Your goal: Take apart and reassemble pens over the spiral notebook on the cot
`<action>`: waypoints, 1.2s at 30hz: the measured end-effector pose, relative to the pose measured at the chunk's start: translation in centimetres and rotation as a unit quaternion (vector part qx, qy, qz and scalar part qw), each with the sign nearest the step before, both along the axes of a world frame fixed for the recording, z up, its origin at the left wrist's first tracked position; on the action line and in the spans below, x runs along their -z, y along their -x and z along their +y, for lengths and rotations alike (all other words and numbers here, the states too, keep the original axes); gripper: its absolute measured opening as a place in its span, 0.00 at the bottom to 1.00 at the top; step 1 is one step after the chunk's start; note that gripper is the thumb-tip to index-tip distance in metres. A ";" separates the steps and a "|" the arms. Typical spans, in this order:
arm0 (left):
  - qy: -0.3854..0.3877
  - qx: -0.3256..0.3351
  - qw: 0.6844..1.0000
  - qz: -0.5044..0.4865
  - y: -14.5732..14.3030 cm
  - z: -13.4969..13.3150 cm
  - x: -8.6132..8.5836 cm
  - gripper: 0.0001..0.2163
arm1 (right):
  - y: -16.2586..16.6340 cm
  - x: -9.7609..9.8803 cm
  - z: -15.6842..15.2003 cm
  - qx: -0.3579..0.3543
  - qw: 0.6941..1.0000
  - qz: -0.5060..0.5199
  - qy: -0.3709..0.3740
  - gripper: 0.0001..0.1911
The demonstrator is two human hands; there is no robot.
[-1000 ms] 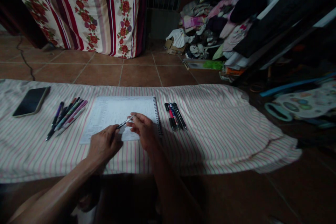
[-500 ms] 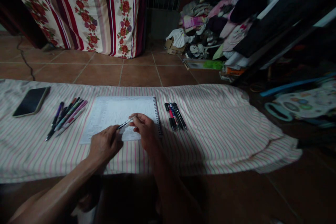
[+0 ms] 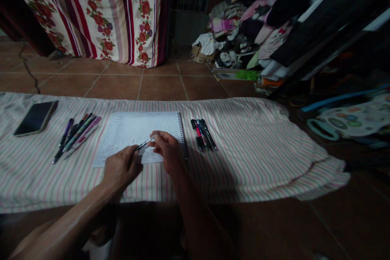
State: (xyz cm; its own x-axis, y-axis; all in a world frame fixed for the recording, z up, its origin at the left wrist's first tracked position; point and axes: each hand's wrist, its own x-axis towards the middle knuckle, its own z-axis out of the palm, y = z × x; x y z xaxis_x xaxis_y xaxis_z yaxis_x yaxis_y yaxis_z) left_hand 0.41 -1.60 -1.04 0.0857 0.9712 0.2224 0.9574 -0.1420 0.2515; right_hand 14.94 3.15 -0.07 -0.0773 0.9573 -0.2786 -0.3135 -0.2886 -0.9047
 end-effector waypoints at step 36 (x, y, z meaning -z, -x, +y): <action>-0.038 -0.002 0.999 -0.004 0.1 -0.1 -0.2 0.14 | -0.3 -0.2 0.3 0.038 0.999 -0.021 -0.009 0.15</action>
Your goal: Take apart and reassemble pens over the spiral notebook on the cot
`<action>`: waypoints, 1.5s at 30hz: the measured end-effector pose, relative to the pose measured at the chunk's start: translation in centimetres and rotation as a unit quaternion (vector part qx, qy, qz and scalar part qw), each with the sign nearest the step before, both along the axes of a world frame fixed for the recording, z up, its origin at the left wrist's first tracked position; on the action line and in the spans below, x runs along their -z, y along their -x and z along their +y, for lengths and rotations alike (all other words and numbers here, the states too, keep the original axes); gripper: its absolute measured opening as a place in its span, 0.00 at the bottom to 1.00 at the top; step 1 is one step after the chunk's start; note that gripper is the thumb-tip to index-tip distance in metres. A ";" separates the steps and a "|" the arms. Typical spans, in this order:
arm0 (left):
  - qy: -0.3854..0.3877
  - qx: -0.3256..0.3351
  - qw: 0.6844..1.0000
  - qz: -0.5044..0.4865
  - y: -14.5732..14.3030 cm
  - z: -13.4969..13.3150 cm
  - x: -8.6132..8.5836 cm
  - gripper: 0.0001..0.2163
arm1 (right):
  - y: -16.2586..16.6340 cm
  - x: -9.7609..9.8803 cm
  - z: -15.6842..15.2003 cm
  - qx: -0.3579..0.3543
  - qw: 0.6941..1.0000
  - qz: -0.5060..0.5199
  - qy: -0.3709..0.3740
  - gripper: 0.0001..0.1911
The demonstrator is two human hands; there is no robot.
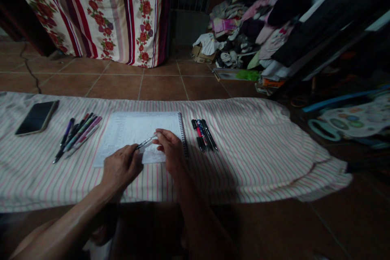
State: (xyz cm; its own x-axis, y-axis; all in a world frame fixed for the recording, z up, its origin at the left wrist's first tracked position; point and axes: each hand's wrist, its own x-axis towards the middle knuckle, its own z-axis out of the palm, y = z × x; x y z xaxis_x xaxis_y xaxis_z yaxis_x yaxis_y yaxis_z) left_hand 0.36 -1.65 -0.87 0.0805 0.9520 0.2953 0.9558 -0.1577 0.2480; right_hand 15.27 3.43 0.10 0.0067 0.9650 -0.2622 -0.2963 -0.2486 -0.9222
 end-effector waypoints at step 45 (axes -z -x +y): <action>-0.029 -0.001 1.000 0.003 0.2 0.1 0.4 0.14 | 0.0 0.1 0.3 0.072 0.996 0.042 0.011 0.15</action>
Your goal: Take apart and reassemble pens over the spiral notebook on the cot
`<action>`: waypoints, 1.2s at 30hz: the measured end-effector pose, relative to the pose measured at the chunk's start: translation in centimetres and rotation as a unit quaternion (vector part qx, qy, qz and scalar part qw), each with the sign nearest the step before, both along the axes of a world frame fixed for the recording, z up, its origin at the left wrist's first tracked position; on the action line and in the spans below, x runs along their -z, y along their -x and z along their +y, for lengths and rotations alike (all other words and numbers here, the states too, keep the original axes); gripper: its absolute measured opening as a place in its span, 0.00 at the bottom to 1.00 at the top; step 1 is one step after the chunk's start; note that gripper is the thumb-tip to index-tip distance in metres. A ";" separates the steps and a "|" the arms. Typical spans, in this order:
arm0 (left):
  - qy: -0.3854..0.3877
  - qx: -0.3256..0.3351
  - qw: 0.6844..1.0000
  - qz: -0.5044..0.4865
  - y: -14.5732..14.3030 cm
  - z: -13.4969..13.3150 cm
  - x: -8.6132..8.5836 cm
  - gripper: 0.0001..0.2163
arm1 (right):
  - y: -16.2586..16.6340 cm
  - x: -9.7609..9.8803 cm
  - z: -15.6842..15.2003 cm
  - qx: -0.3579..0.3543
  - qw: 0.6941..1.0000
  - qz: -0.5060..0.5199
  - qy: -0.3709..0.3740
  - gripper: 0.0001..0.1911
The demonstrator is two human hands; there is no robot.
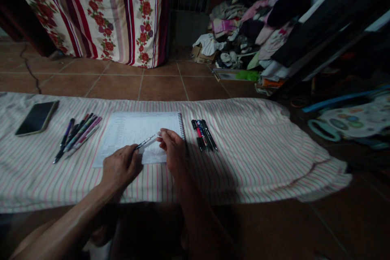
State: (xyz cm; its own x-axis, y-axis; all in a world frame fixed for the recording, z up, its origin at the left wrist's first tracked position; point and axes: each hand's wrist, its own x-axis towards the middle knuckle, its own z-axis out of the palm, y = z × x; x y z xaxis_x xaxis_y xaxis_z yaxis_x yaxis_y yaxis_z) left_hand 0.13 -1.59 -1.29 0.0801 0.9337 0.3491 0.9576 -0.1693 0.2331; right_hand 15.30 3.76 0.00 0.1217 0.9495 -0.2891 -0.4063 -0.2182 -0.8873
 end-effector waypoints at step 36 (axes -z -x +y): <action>-0.023 -0.008 1.000 0.013 0.3 -0.1 -0.2 0.15 | -0.5 -0.4 0.5 -0.085 0.987 0.133 0.028 0.11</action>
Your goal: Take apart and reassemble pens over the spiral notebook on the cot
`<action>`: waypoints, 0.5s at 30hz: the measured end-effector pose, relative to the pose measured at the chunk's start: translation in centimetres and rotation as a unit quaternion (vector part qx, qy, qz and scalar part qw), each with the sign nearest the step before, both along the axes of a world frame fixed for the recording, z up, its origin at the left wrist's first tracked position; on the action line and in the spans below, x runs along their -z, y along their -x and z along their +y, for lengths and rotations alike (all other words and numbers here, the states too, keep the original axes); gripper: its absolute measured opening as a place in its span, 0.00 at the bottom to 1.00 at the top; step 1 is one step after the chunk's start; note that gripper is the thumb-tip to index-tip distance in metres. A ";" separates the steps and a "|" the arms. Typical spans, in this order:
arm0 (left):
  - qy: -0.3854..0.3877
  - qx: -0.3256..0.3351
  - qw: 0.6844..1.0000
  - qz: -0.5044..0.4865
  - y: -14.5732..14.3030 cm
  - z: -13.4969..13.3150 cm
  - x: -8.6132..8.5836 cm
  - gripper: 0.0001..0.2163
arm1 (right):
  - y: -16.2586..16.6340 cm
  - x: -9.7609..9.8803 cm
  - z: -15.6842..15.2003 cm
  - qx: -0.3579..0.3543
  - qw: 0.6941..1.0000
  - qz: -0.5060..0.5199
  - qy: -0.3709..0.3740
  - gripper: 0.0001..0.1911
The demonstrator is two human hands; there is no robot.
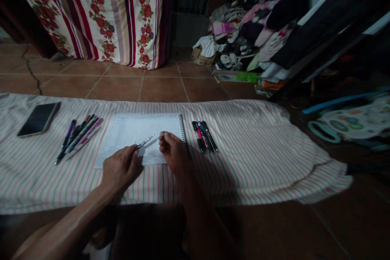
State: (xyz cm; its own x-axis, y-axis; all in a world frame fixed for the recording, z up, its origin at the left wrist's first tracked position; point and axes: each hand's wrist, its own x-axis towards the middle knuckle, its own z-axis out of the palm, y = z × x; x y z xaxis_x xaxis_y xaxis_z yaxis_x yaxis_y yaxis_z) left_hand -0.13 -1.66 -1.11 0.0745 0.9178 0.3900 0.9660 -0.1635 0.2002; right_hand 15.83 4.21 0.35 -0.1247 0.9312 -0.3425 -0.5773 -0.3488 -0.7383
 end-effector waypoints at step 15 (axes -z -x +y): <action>0.000 0.000 1.000 -0.005 0.1 0.0 0.0 0.15 | -2.3 1.2 1.2 0.131 0.927 -0.326 -0.128 0.12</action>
